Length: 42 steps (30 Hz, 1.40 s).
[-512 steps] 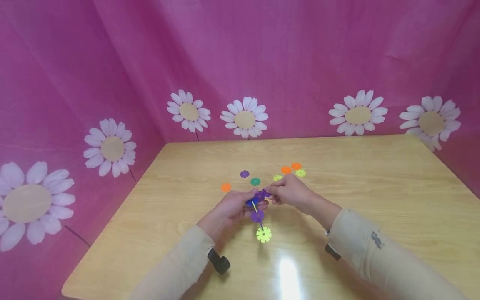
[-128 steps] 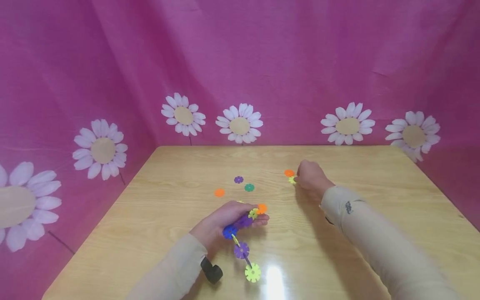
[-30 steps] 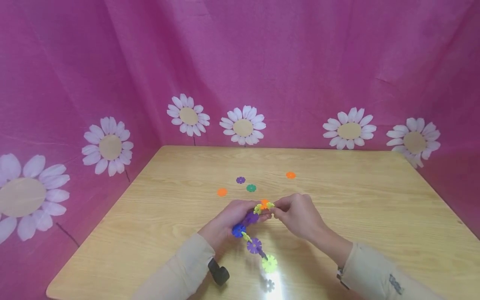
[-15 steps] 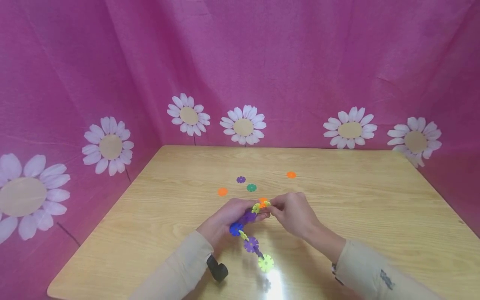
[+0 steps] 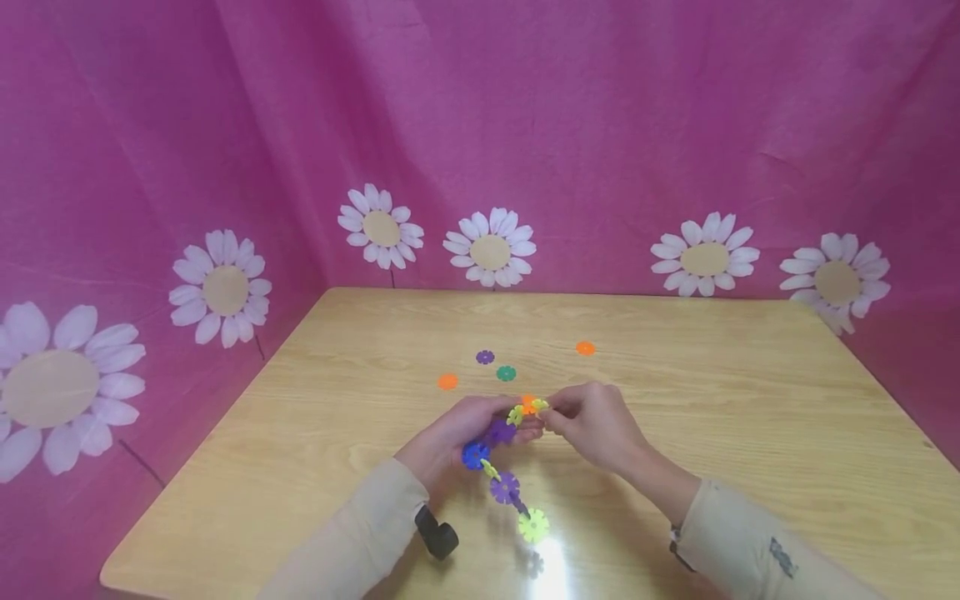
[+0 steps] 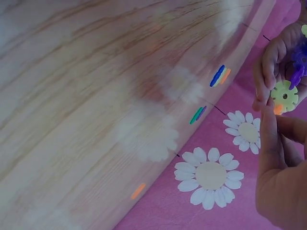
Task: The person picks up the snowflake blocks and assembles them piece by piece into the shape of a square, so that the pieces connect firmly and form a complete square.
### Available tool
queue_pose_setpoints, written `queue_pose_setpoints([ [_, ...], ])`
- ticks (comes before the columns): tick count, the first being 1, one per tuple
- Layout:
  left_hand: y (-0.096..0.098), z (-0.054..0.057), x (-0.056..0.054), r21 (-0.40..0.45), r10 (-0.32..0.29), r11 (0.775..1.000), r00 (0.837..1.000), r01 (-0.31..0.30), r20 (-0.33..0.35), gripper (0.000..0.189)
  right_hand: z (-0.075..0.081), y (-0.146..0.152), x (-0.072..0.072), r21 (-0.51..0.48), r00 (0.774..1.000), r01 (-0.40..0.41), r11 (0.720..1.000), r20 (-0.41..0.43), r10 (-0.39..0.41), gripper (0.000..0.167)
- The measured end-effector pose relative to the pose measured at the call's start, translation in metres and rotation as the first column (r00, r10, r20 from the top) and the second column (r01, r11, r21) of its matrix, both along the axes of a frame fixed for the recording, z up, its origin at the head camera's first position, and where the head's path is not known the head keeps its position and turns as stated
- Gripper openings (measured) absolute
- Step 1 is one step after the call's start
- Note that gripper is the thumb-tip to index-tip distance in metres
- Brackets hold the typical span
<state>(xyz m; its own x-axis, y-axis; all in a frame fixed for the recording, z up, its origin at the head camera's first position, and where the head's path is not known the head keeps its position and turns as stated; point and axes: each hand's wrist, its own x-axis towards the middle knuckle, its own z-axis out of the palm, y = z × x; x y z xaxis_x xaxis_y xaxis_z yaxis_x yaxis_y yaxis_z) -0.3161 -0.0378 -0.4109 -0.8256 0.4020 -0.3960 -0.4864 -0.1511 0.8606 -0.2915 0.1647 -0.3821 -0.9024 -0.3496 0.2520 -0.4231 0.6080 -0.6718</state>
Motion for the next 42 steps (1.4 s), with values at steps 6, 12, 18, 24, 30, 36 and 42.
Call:
queue_pose_setpoints([
  [6,0.000,0.002,0.002,0.084,-0.059,0.995,0.996,0.053,0.073,0.042,0.000,0.000,-0.001,0.000,1.000,0.006,1.000,0.005,-0.006,0.010],
  [12,0.000,0.004,0.002,0.105,-0.062,0.993,0.996,0.054,0.072,0.039,0.002,0.001,-0.001,-0.006,1.000,0.014,1.000,0.010,-0.014,0.011],
  [18,0.000,0.005,0.002,0.048,-0.080,0.996,0.997,0.080,-0.015,0.038,0.000,0.002,0.000,-0.011,1.000,0.010,1.000,0.012,-0.010,0.012],
  [24,0.000,0.005,0.002,0.049,-0.107,0.993,0.993,0.110,-0.054,0.039,0.000,0.006,-0.001,-0.027,0.999,-0.021,0.999,0.040,0.022,0.014],
  [30,0.000,0.003,0.002,0.025,-0.124,0.992,0.990,0.126,-0.072,0.039,0.002,0.011,-0.006,-0.065,0.990,-0.088,0.994,0.101,0.094,0.017],
  [36,0.003,0.005,0.002,-0.053,-0.159,0.987,0.981,0.154,-0.109,0.040,0.006,0.018,-0.014,-0.106,0.958,-0.216,0.971,0.169,0.232,0.016],
  [42,0.004,0.006,0.004,-0.109,-0.221,0.973,0.963,0.205,-0.157,0.042,0.013,0.023,-0.021,-0.090,0.914,-0.317,0.944,0.236,0.329,0.011],
])
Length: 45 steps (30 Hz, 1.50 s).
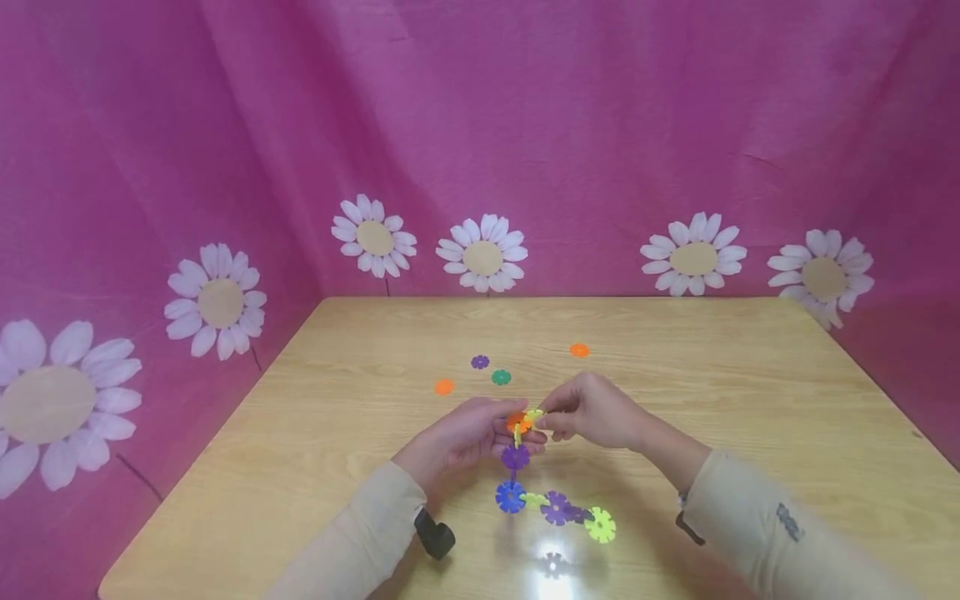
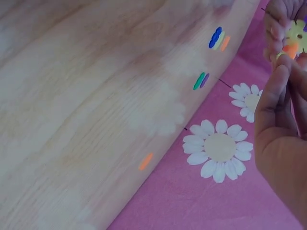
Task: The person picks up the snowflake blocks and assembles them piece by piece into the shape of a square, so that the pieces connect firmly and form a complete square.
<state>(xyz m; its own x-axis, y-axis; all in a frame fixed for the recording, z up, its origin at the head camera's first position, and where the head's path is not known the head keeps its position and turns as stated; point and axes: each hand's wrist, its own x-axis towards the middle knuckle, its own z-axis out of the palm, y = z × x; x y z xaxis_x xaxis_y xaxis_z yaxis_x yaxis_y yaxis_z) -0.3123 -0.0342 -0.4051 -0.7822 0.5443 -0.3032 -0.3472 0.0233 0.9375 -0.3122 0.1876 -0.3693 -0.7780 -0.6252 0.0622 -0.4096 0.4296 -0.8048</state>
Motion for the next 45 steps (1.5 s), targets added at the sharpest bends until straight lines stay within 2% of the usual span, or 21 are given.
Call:
queue_pose_setpoints([
  [4,-0.002,-0.001,0.001,-0.008,-0.025,1.000,1.000,0.025,-0.002,0.046,0.002,0.000,-0.003,0.012,1.000,-0.022,1.000,0.016,0.022,0.012],
  [9,-0.004,-0.002,0.003,-0.009,-0.074,0.997,0.997,0.074,0.014,0.051,-0.001,-0.002,-0.006,0.010,1.000,-0.015,1.000,0.023,0.015,0.015],
  [13,-0.005,-0.003,0.004,0.002,-0.105,0.994,0.994,0.105,0.002,0.058,-0.002,-0.003,-0.007,0.003,0.999,-0.012,1.000,0.032,0.012,0.017],
  [24,-0.005,-0.006,0.004,0.037,-0.031,0.999,0.999,0.030,0.019,0.053,-0.002,-0.006,-0.008,0.006,1.000,0.012,1.000,0.028,-0.012,0.018],
  [29,-0.005,-0.006,0.003,0.018,-0.005,1.000,1.000,0.005,0.017,0.056,0.001,-0.001,-0.009,0.021,0.999,0.035,0.999,0.019,-0.036,0.023],
  [31,-0.006,-0.006,0.002,0.002,-0.001,1.000,1.000,0.001,0.005,0.056,0.001,0.003,-0.014,0.026,0.997,0.062,0.998,0.041,-0.063,0.029],
  [34,-0.009,-0.007,0.000,-0.010,0.011,1.000,1.000,-0.011,-0.006,0.056,-0.001,0.008,-0.030,0.053,0.986,0.135,0.989,0.092,-0.139,0.041],
  [36,-0.010,-0.007,-0.001,-0.009,0.016,1.000,1.000,-0.016,-0.008,0.055,-0.005,0.011,-0.042,0.110,0.976,0.194,0.975,0.081,-0.203,0.044],
  [38,-0.011,-0.006,0.000,-0.001,0.014,1.000,1.000,-0.014,-0.002,0.055,-0.011,0.015,-0.055,0.210,0.966,0.251,0.945,0.013,-0.259,0.040],
  [39,-0.011,-0.006,0.000,0.003,0.007,1.000,1.000,-0.007,0.001,0.056,-0.014,0.017,-0.060,0.267,0.962,0.273,0.924,-0.046,-0.271,0.036],
  [42,-0.011,-0.004,0.001,0.009,-0.008,1.000,1.000,0.008,0.012,0.057,-0.022,0.021,-0.076,0.418,0.935,0.349,0.839,-0.211,-0.284,0.025],
  [45,-0.010,-0.003,0.001,0.013,0.000,1.000,1.000,0.000,0.020,0.054,-0.027,0.023,-0.091,0.490,0.915,0.389,0.780,-0.303,-0.266,0.020],
])
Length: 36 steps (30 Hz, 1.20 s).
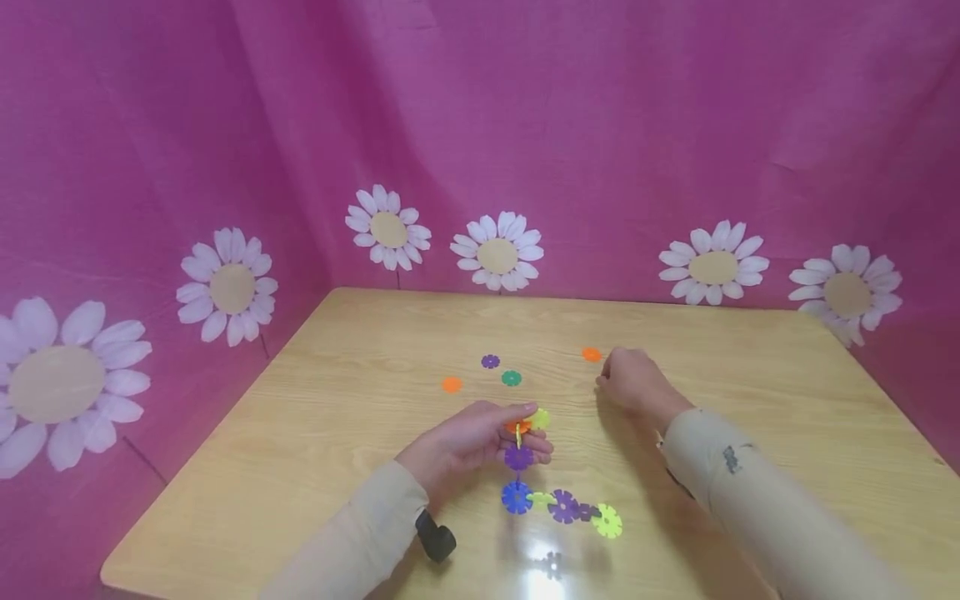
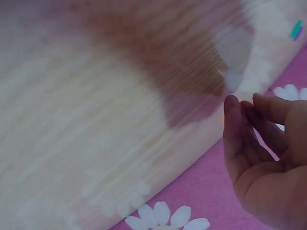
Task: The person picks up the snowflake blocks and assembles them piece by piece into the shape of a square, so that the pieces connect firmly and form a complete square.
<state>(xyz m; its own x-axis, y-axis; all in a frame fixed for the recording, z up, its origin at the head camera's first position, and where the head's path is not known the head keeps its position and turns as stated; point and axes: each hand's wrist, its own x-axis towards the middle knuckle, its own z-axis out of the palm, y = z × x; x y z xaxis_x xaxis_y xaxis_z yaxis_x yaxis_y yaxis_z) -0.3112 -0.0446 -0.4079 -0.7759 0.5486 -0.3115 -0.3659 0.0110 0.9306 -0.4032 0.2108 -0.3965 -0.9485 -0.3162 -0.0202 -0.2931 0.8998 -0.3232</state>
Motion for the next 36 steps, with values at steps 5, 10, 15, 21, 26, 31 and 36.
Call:
queue_pose_setpoints([
  [5,-0.002,0.003,-0.001,-0.005,-0.005,1.000,1.000,0.005,0.003,0.053,-0.008,-0.004,-0.024,0.073,0.998,-0.010,0.997,-0.056,0.014,0.025],
  [10,0.004,0.005,-0.005,-0.006,-0.037,0.999,0.999,0.037,-0.007,0.056,-0.008,-0.004,-0.042,0.081,0.997,-0.011,0.997,-0.080,0.017,0.032],
  [15,0.002,0.001,-0.006,-0.024,-0.024,0.999,1.000,0.024,0.014,0.054,-0.013,-0.008,-0.056,0.062,0.999,-0.004,0.998,-0.053,0.007,0.037],
  [21,-0.003,-0.003,-0.008,-0.017,0.004,1.000,0.999,-0.003,0.047,0.052,-0.016,-0.005,-0.062,0.002,0.998,0.044,0.999,0.052,-0.044,0.039],
  [26,-0.001,-0.005,-0.007,0.003,0.010,1.000,0.998,-0.010,0.055,0.054,-0.010,0.004,-0.053,-0.175,0.979,0.158,0.972,0.157,-0.131,0.039],
  [31,0.000,-0.007,-0.006,0.015,0.038,0.999,0.998,-0.039,0.059,0.051,-0.007,0.005,-0.045,-0.288,0.971,0.210,0.934,0.170,-0.166,0.028],
  [36,-0.001,-0.006,-0.005,0.022,0.046,0.999,0.998,-0.048,0.049,0.052,-0.008,0.006,-0.035,-0.361,0.971,0.217,0.907,0.174,-0.163,0.027],
])
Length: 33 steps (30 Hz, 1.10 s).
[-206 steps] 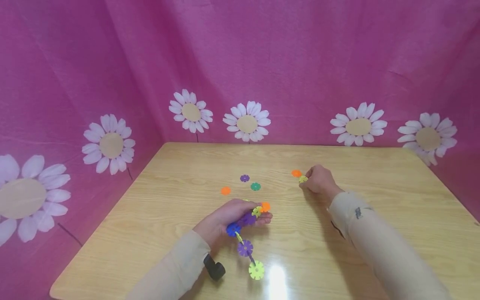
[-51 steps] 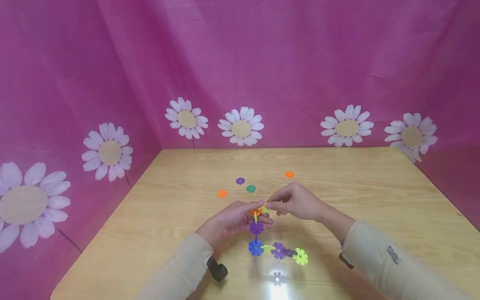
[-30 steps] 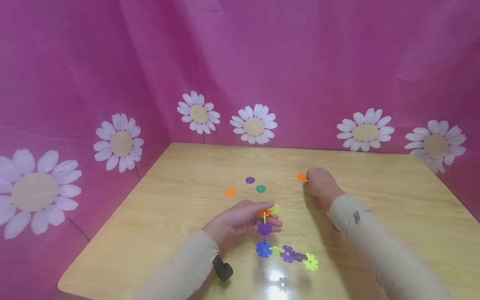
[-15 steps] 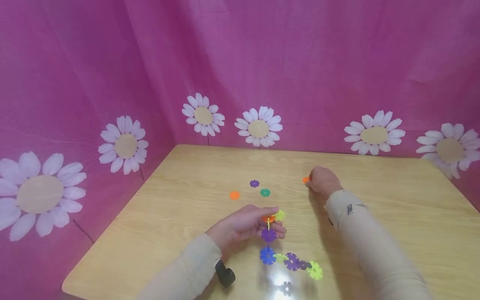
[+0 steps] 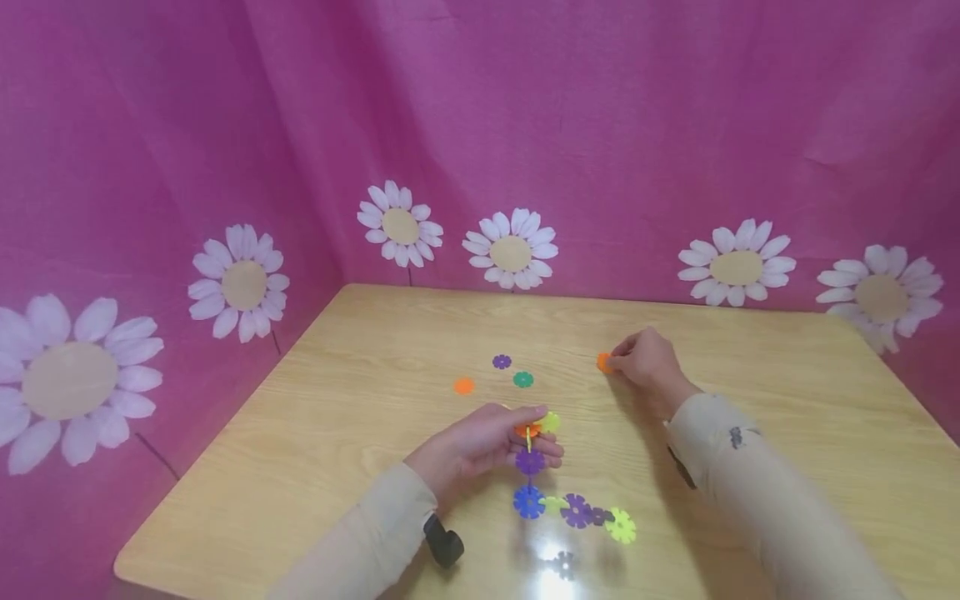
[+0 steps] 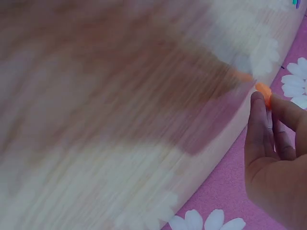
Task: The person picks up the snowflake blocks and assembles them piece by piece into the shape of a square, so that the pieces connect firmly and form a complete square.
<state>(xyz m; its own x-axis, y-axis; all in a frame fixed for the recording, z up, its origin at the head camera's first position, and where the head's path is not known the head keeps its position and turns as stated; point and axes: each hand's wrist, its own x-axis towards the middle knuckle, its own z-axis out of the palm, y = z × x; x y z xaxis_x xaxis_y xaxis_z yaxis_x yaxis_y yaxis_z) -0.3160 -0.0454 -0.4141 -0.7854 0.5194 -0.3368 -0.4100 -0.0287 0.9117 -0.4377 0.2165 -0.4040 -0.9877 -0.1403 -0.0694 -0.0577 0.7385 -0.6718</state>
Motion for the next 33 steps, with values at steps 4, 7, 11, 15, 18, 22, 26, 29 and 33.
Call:
queue_pose_setpoints([
  [4,-0.001,0.000,0.002,-0.007,-0.006,1.000,1.000,0.006,-0.002,0.054,-0.002,0.001,0.014,-0.115,0.999,-0.014,0.993,0.042,0.018,0.031],
  [7,0.000,-0.001,0.003,-0.008,-0.004,1.000,1.000,0.004,0.008,0.053,-0.003,-0.001,0.028,-0.227,0.994,-0.044,0.973,0.083,0.064,0.035],
  [11,0.000,0.000,0.004,-0.017,0.003,1.000,1.000,-0.003,0.014,0.050,0.000,-0.009,0.048,-0.361,0.982,-0.088,0.928,0.126,0.142,0.039],
  [15,0.000,0.001,0.006,-0.031,0.004,1.000,1.000,-0.004,-0.001,0.050,0.007,-0.018,0.069,-0.445,0.967,-0.115,0.888,0.153,0.202,0.042],
  [18,0.000,0.001,0.005,-0.029,0.002,1.000,1.000,-0.002,-0.009,0.054,0.015,-0.022,0.086,-0.489,0.960,-0.098,0.867,0.185,0.212,0.045],
  [22,0.003,0.003,0.004,-0.016,0.005,1.000,1.000,-0.005,-0.018,0.057,0.026,-0.025,0.104,-0.556,0.955,-0.049,0.830,0.217,0.202,0.049],
  [26,0.004,0.005,0.004,-0.025,0.014,1.000,0.999,-0.015,-0.039,0.055,0.032,-0.027,0.113,-0.607,0.946,-0.014,0.794,0.249,0.207,0.049],
  [29,0.005,0.006,0.005,-0.023,0.018,1.000,0.999,-0.018,-0.032,0.056,0.033,-0.028,0.118,-0.620,0.941,0.004,0.785,0.269,0.207,0.048],
  [33,0.005,0.008,0.006,-0.012,0.016,1.000,1.000,-0.016,-0.019,0.057,0.035,-0.028,0.125,-0.618,0.937,0.026,0.786,0.289,0.197,0.048],
])
